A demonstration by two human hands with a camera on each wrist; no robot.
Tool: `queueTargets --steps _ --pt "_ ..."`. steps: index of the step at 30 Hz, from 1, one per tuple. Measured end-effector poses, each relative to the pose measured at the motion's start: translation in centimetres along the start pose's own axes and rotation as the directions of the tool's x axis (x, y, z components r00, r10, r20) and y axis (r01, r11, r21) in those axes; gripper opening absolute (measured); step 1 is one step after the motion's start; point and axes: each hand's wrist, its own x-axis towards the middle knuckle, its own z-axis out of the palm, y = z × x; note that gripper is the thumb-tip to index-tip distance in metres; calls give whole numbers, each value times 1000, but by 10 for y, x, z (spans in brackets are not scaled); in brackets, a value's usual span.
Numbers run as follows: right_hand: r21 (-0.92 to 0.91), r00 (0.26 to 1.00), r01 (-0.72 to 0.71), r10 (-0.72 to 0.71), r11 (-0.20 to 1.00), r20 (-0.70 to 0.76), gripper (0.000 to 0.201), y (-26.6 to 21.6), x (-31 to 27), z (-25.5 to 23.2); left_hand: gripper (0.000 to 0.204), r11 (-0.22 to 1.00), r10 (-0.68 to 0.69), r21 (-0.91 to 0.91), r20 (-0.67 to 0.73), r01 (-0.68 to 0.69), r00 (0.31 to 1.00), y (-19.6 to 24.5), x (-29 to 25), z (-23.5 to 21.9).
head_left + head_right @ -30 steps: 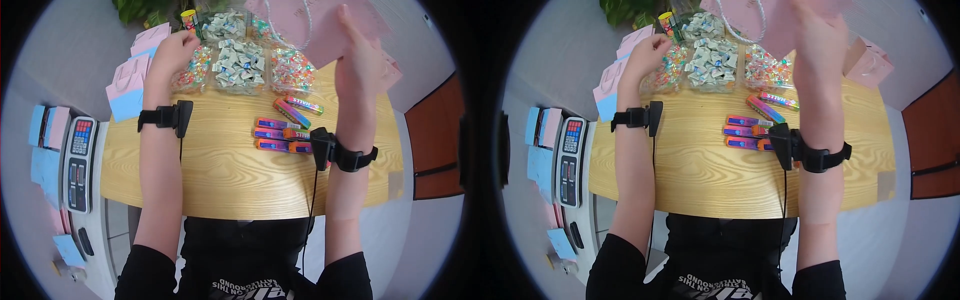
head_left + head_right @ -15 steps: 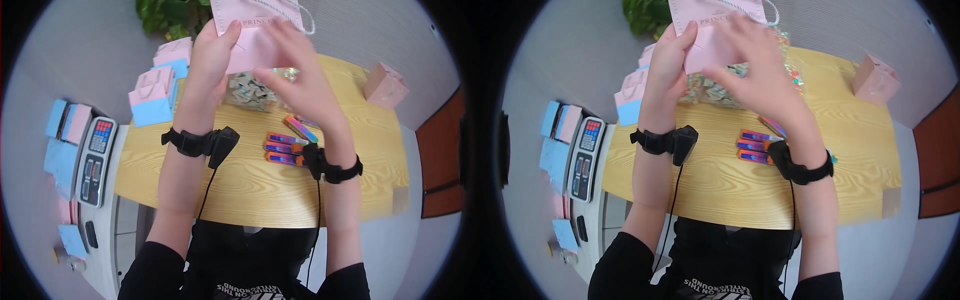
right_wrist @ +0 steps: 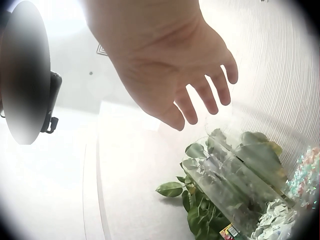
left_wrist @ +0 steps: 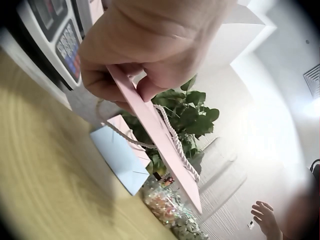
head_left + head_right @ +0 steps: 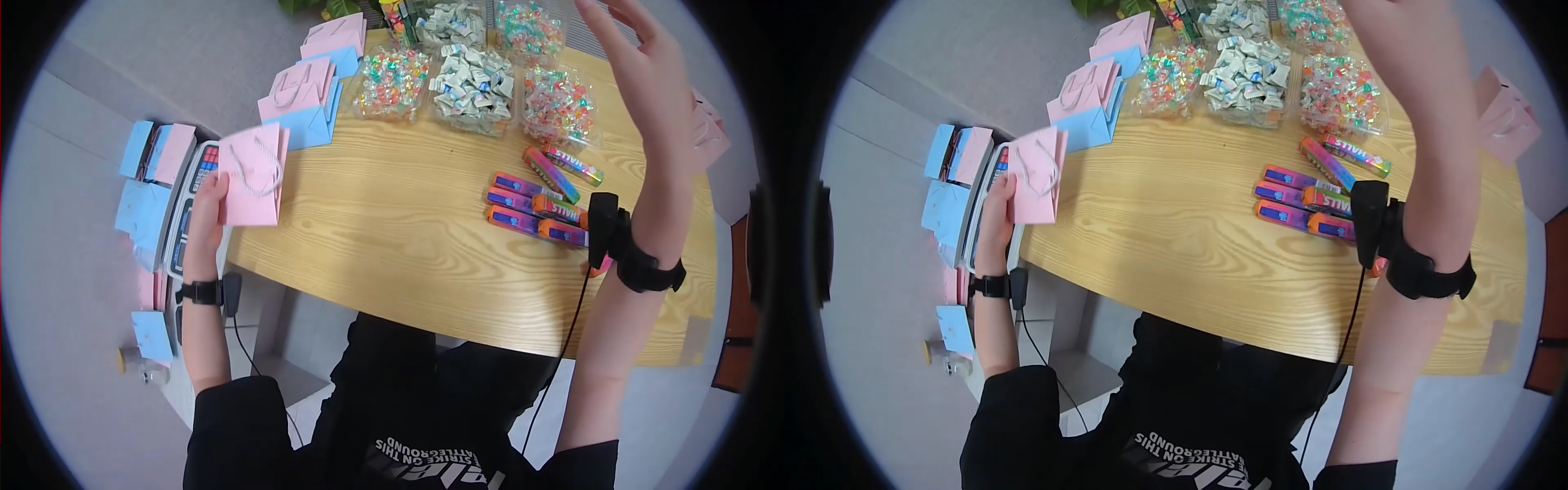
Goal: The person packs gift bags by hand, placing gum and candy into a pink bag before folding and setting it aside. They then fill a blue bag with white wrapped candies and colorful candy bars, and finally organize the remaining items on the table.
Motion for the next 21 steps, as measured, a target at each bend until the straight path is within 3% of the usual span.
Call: queueTargets --steps 1,2,3,4,5,6,7,9,12,13,14,15,17,18,19,21 --pt "7 1000 -1 1 1000 7 35 46 21 -2 31 995 -84 49 -71 88 994 -5 -8 -4" --pt "323 933 -361 337 875 128 35 28 25 -3 31 994 -92 47 -81 96 992 -12 -11 -7" --pt "533 747 -654 570 537 343 35 31 48 -17 31 975 -92 193 -110 112 990 -20 -13 -9" --pt "533 747 -655 563 535 353 35 22 26 1 30 933 -87 336 -136 128 987 -28 -13 -10" --pt "232 924 -382 362 894 126 35 46 21 0 33 917 -106 371 -129 147 986 -34 -13 -9" --pt "-174 999 -35 37 984 7 35 4 1 0 33 917 -104 370 -138 149 985 -38 -11 -10" --pt "-167 999 -30 33 986 11 35 30 7 2 37 902 -98 407 -136 146 986 -42 -10 -10" --pt "-73 971 -110 123 991 204 49 107 25 -1 44 888 -65 442 -153 127 986 -43 -10 -5" --pt "-45 970 -211 215 976 117 46 86 21 -6 44 896 51 445 -112 4 992 -41 -9 -2" --pt "-66 970 -209 215 976 109 46 70 17 -10 42 842 76 539 -146 15 986 -39 -10 -2" --pt "-48 968 -229 233 972 95 40 39 12 -15 41 726 298 667 -86 -167 951 -60 0 -20" --pt "-43 965 -249 252 967 76 34 22 10 -22 41 757 276 628 -55 -182 960 -71 14 -37" --pt "-1 927 -374 374 927 13 32 47 14 -22 42 780 221 616 -108 -109 969 -32 -7 -11" --pt "-128 949 -299 309 946 67 44 81 15 -31 42 864 187 493 -130 -100 974 -50 8 -28" --pt "-182 935 -320 341 930 99 46 115 16 -38 40 823 210 555 -107 -117 972 -29 1 -20" --pt "-276 892 -409 445 870 78 46 107 10 -45 38 611 481 693 59 -383 875 -32 10 -25"
